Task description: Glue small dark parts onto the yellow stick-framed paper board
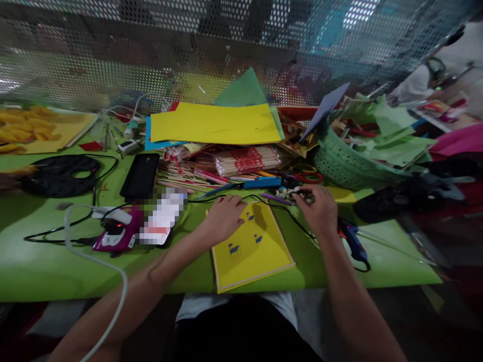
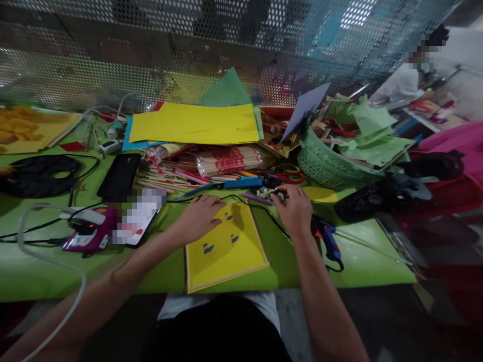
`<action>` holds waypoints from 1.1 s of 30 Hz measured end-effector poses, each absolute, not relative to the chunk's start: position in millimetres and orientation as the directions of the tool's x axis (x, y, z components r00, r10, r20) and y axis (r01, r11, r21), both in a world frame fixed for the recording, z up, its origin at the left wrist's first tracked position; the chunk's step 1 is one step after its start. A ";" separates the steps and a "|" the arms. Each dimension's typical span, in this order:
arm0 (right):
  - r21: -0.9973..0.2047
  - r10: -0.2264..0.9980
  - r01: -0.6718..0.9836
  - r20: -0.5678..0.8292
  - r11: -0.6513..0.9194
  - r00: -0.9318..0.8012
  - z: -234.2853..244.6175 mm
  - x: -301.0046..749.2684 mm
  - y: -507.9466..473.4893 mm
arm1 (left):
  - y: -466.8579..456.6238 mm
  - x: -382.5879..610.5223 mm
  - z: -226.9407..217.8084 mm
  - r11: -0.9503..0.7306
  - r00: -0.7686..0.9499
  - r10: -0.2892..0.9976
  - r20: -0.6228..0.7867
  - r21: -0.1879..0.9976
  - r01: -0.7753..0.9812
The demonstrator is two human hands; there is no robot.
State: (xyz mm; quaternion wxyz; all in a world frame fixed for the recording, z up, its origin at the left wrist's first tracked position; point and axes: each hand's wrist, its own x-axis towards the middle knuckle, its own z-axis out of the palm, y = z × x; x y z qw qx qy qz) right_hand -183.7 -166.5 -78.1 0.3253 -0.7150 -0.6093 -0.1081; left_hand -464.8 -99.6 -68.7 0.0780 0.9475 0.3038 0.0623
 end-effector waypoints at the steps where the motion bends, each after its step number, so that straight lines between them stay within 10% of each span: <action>1: -0.391 0.797 0.919 0.542 -0.042 0.267 -78.2 -184.4 -167.2 | -97.7 -463.8 -70.9 -0.812 0.821 0.568 0.060 0.207 0.546; 8: -0.962 0.804 0.260 0.221 0.087 0.552 -78.8 -188.8 -161.5 | -89.3 -456.2 -65.9 -0.824 0.865 0.495 0.078 0.359 0.439; 19: -0.984 0.877 0.050 0.176 0.172 0.448 -48.2 -246.8 -111.6 | -71.6 -402.9 -60.4 -0.528 0.643 0.695 0.321 0.835 0.154; 33: -0.982 0.834 0.080 0.188 0.172 0.519 -64.8 -227.0 -117.0 | -50.5 -402.2 -90.8 -0.704 0.692 0.641 0.332 0.614 0.357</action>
